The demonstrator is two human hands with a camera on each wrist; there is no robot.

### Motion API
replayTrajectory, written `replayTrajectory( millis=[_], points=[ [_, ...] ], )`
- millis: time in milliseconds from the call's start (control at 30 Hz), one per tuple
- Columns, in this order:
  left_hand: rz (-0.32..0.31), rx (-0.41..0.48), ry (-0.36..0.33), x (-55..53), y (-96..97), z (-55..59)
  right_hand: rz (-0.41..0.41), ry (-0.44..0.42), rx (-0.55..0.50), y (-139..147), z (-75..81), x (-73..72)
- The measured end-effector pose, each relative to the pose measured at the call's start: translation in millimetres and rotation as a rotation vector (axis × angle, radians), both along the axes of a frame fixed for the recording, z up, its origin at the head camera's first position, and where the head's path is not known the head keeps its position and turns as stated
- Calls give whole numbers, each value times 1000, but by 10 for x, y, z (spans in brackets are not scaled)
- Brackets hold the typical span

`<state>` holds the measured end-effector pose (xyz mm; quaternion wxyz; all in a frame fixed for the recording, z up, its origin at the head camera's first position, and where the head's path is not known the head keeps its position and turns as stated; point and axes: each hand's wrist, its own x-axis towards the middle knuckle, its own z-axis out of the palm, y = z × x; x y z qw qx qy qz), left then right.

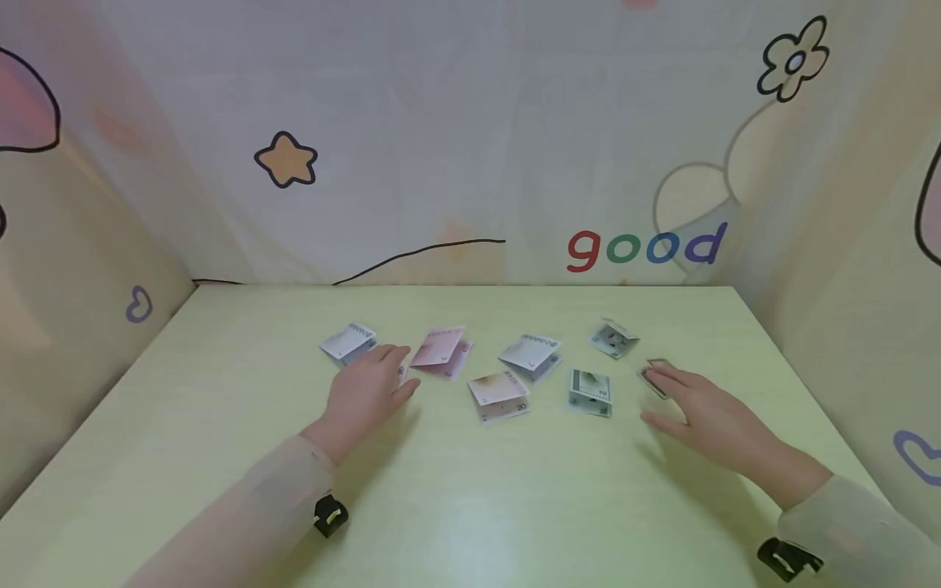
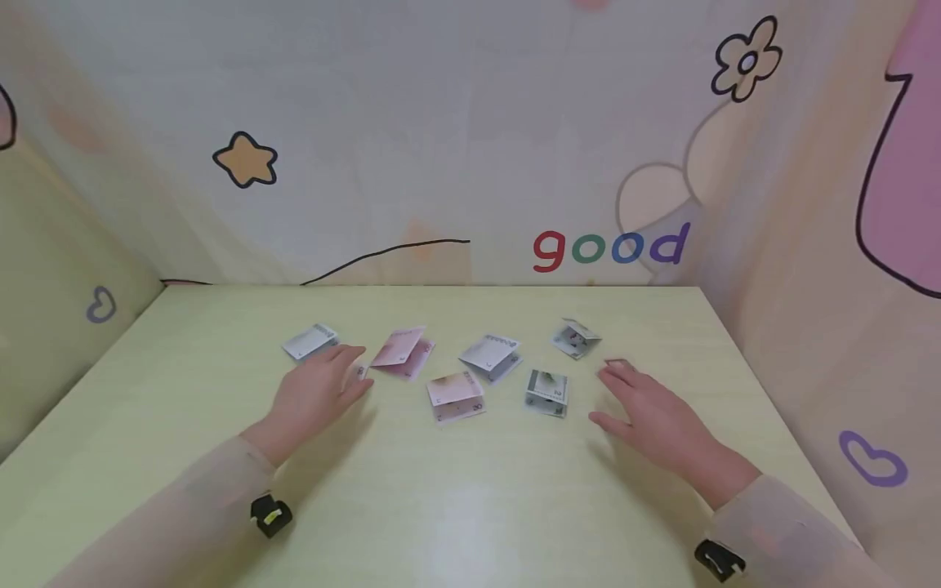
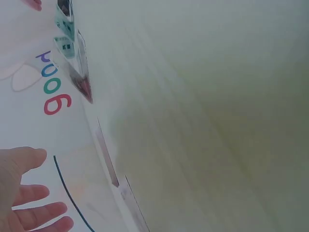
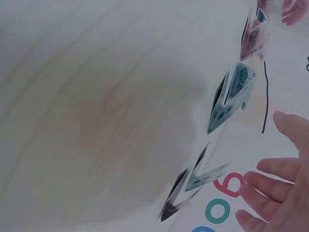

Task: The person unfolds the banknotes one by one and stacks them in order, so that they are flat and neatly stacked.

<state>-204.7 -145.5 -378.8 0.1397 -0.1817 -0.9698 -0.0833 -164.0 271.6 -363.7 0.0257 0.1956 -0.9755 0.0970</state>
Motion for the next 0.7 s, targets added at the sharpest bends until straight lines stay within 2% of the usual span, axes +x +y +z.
replayTrajectory(
  millis=[433, 700],
  points=[
    [80, 159, -185, -212, 255, -53, 18, 3, -85, -13, -6, 11],
    [83, 201, -197, -310, 406, -75, 37, -5, -114, -20, 18, 4]
  ],
)
